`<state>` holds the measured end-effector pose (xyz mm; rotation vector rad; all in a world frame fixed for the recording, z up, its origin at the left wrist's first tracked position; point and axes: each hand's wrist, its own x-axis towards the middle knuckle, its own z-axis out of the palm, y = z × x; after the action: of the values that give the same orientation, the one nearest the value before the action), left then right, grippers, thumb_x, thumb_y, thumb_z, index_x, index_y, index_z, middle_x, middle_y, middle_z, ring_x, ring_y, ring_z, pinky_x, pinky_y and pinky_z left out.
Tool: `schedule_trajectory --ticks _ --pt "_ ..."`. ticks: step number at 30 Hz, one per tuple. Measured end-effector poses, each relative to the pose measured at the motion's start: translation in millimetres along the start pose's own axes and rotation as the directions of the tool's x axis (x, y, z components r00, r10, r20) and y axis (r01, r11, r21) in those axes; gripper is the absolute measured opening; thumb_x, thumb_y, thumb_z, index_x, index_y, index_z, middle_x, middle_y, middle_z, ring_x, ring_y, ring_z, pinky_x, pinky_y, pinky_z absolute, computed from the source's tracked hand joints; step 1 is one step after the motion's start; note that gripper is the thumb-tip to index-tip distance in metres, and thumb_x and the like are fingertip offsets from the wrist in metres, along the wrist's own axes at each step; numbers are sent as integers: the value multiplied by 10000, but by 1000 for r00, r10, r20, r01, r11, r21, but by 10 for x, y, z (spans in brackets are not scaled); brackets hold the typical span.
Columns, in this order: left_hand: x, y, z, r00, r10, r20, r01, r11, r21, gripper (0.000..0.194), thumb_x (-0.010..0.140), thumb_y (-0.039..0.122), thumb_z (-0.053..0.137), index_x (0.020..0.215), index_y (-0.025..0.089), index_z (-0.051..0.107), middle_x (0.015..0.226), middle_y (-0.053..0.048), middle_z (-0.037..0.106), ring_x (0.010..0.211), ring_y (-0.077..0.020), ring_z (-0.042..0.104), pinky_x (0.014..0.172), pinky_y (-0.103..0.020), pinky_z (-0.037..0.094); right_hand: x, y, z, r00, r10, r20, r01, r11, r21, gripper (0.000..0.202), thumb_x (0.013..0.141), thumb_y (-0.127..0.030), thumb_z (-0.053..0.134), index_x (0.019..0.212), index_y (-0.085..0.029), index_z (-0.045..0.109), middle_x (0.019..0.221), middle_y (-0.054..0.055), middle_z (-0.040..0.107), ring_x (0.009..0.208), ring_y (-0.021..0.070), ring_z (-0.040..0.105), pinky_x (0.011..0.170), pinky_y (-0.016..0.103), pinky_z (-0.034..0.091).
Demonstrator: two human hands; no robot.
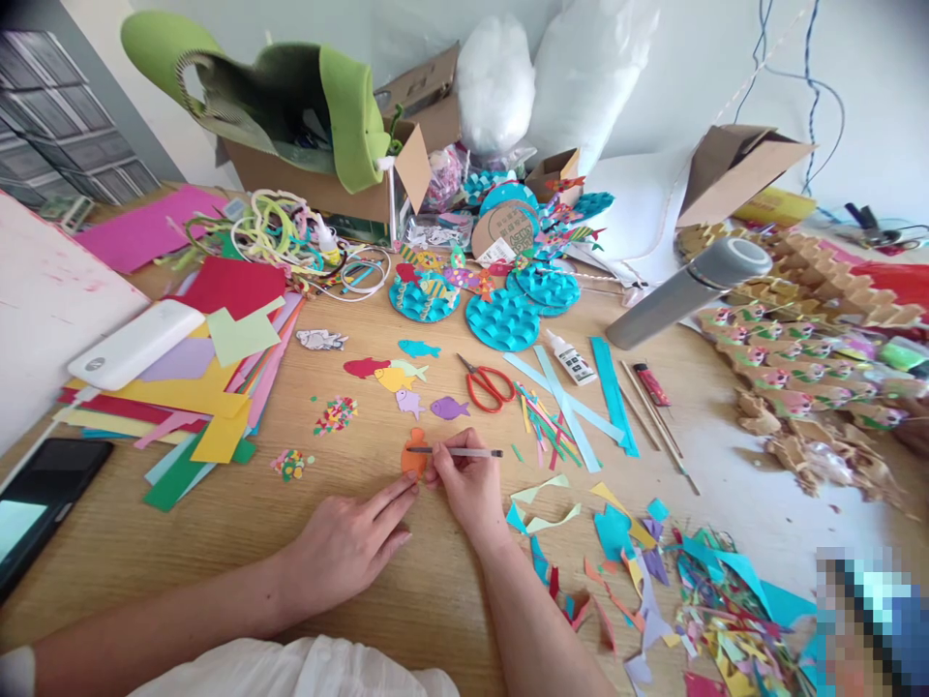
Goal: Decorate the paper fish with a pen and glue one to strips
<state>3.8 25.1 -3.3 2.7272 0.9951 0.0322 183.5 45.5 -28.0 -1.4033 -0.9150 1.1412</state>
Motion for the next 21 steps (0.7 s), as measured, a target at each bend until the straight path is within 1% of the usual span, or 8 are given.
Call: schedule_trajectory --ticks 7,12,18,21 --pt "7 -1 -12 1000 -1 10 1 1000 15 440 978 299 420 1381 128 454 1419 -149 502 829 -205 713 595 -313 569 -3 -10 2 1000 -21 13 20 1000 21 339 759 -495 723 720 -231 515 543 -24 630 428 153 589 413 257 503" --pt "2 6 -25 1000 3 9 -3 1000 11 438 980 293 415 1381 123 454 1418 -141 505 862 -207 711 607 -319 574 -8 -20 1 999 -21 28 21 1000 17 321 775 -466 719 717 -232 507 517 -31 621 414 146 577 408 247 494" --pt "7 -2 -16 1000 0 6 -1 1000 21 441 979 301 416 1383 126 450 1422 -136 503 879 -210 709 597 -319 573 1 -15 0 1000 -18 8 18 1000 8 332 766 -480 722 714 -228 512 521 -25 630 415 152 589 403 250 502" --pt "14 -10 -11 1000 -3 9 2 1000 22 437 982 310 410 1380 137 457 1421 -131 504 867 -203 710 592 -306 570 1 1 -2 1000 -7 19 7 1000 6 332 770 -477 717 709 -228 507 502 -30 623 401 143 576 399 241 499"
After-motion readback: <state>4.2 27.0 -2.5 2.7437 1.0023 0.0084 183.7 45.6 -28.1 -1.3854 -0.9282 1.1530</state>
